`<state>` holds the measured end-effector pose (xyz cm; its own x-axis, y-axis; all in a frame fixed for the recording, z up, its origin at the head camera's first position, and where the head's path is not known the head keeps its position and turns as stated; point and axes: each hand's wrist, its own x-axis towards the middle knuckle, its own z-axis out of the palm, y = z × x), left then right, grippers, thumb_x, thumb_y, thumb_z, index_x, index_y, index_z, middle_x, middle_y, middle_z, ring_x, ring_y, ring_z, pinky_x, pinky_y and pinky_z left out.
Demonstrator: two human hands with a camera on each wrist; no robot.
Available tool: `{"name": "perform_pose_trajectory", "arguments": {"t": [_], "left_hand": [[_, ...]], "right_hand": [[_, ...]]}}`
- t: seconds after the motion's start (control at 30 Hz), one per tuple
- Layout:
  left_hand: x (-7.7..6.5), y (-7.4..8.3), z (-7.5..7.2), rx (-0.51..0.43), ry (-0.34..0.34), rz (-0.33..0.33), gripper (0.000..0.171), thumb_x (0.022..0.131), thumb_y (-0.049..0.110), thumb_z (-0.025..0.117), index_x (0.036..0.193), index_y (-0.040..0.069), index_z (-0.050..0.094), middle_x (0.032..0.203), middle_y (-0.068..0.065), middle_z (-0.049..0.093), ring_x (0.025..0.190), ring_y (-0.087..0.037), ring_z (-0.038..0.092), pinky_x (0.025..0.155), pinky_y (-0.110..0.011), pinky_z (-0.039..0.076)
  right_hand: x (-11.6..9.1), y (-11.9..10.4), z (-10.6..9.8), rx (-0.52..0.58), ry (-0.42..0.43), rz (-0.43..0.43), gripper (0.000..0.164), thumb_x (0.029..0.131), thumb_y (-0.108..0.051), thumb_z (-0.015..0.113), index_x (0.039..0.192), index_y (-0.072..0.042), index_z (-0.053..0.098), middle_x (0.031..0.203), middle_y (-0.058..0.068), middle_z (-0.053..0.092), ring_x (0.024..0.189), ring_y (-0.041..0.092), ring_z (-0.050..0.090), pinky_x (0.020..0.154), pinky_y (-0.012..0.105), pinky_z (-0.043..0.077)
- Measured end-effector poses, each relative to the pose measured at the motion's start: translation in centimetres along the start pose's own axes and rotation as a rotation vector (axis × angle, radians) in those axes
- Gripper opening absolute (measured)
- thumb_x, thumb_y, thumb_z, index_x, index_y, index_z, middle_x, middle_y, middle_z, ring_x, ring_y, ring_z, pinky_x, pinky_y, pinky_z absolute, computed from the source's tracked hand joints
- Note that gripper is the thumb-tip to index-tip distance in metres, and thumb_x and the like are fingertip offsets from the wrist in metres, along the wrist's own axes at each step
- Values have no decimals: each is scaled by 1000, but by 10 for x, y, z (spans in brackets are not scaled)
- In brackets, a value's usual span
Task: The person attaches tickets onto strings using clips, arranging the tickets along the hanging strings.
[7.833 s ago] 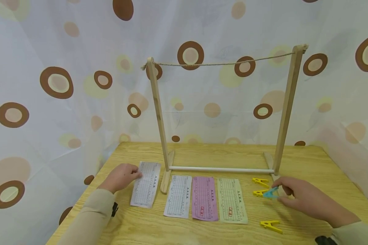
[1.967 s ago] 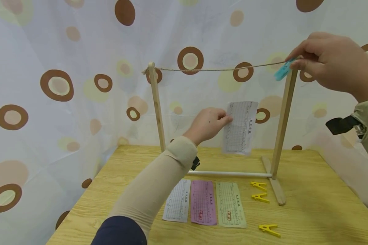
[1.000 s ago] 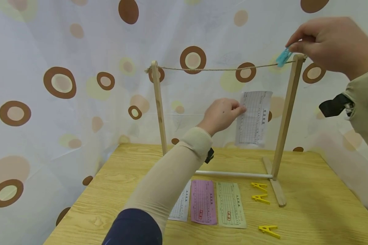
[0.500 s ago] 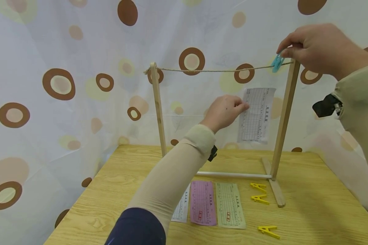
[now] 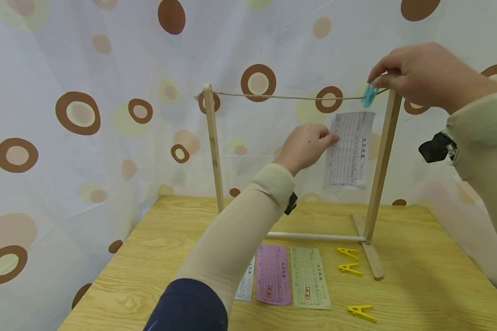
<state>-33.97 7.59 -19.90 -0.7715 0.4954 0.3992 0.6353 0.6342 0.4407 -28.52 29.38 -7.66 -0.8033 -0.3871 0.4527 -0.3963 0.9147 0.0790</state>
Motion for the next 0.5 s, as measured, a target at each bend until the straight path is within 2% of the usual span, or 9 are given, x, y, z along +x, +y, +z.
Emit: {"name": "perform_pose_trajectory", "arguments": {"t": [0.17, 0.5], "left_hand": [[3, 5, -2, 3, 8, -2, 29, 106, 39, 54, 93, 20, 73, 70, 0, 53, 60, -12, 45, 57, -23, 36], [5, 14, -2, 17, 1, -13, 32, 106, 42, 51, 88, 21, 69, 70, 1, 52, 62, -11, 45, 58, -23, 36]], "right_hand": [[0, 0, 1, 34, -43, 19, 27, 106, -16, 53, 122, 0, 66, 109, 23, 64, 79, 33, 52, 49, 39, 49], [-2, -1, 3, -14, -86, 11, 29, 107, -15, 51, 126, 2, 63, 111, 26, 58, 72, 31, 53, 47, 37, 45]]}}
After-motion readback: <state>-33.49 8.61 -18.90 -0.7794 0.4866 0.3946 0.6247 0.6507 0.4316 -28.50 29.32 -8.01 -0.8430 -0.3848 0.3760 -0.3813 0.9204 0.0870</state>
